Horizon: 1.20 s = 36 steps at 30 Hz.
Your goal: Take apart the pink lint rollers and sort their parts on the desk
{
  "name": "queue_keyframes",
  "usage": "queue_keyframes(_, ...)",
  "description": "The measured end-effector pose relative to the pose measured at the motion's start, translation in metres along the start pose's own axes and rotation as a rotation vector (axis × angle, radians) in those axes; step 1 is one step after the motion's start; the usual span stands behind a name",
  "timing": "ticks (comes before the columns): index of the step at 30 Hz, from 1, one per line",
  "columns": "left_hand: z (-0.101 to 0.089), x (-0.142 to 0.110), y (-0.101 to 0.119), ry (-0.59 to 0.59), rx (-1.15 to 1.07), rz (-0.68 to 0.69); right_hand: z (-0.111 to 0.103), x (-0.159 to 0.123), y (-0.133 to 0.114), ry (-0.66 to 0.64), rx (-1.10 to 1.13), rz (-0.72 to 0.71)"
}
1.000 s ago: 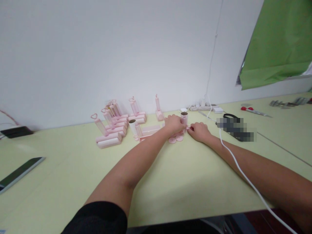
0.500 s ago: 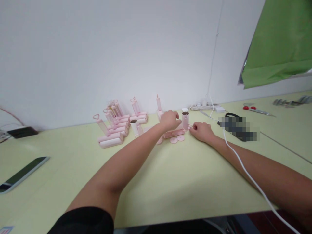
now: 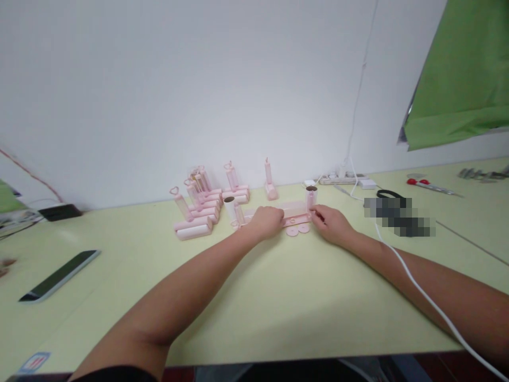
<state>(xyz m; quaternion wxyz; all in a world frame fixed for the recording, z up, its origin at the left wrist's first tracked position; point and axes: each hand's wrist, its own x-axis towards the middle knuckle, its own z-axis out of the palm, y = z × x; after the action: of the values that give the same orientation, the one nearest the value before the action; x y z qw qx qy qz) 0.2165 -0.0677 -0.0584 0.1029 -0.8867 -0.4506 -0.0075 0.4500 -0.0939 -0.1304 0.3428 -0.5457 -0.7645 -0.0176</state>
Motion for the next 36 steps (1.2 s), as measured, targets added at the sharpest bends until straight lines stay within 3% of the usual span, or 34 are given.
queue_keyframes(6,0.01,-0.011,0.008,0.03,0.058,0.101,0.0,-0.002,0.001,-0.109,0.014,-0.066)
queue_keyframes(15,0.017,-0.002,0.011,0.083,0.139,0.138,0.003,0.0,-0.002,-0.182,-0.068,-0.136)
queue_keyframes(36,0.013,0.0,0.004,0.124,0.062,0.146,0.005,-0.002,-0.01,-0.136,-0.043,-0.081)
